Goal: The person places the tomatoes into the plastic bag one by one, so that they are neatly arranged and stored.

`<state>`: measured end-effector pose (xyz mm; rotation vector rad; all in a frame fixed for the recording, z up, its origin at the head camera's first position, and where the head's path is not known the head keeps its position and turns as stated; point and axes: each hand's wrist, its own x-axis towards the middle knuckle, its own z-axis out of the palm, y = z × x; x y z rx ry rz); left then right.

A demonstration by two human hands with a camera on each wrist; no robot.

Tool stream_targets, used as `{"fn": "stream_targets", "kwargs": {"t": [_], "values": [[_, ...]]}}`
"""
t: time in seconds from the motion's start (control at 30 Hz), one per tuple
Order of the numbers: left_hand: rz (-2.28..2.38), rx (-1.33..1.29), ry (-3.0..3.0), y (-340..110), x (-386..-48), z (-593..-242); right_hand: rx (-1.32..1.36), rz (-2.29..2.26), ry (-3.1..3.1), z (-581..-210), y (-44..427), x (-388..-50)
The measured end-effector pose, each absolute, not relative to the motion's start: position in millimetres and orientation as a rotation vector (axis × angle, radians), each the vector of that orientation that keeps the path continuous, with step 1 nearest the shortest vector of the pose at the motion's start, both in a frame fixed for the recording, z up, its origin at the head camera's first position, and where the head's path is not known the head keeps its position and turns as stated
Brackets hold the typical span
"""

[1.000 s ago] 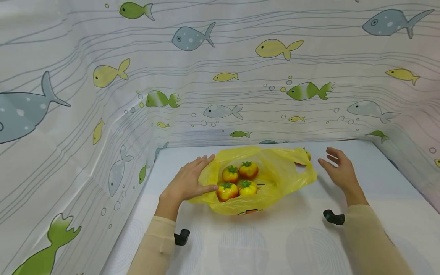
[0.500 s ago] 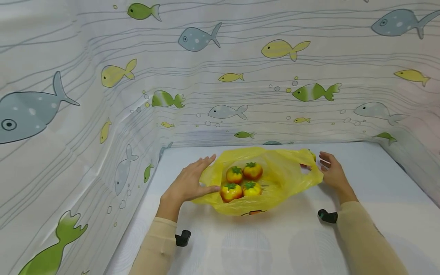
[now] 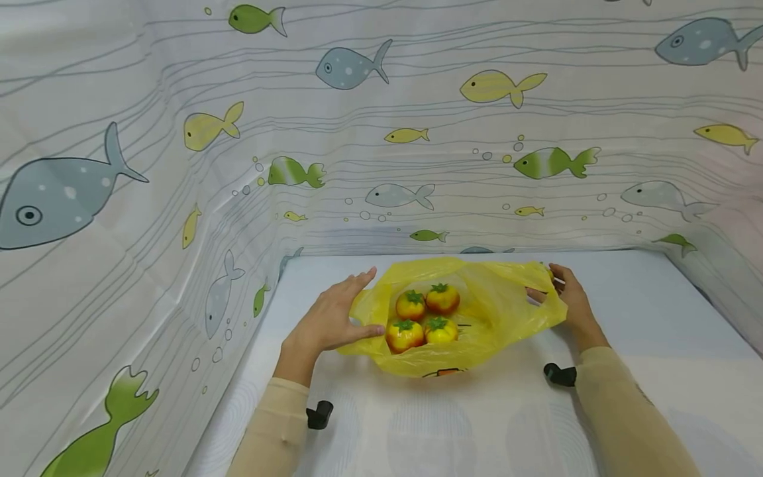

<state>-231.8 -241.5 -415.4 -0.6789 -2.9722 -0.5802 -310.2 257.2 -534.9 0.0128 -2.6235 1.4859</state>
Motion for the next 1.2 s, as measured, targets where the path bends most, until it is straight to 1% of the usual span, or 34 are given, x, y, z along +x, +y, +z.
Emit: {"fn": "stream_targets", "kwargs": {"t": [0.5,0.83,1.2], "values": [[-0.598,-0.665,-2.977,-234,-232,-414,-0.062,1.423,-2.641,-536,257,-309],[-0.595,-0.665,-2.975,-235,-235,-415,-0.129,1.471,-2.611,-535,259,-307],[-0.572,-0.658,-2.985,-234,-235,-415,-0.059,1.424,-2.614,-519,261,-302]]}}
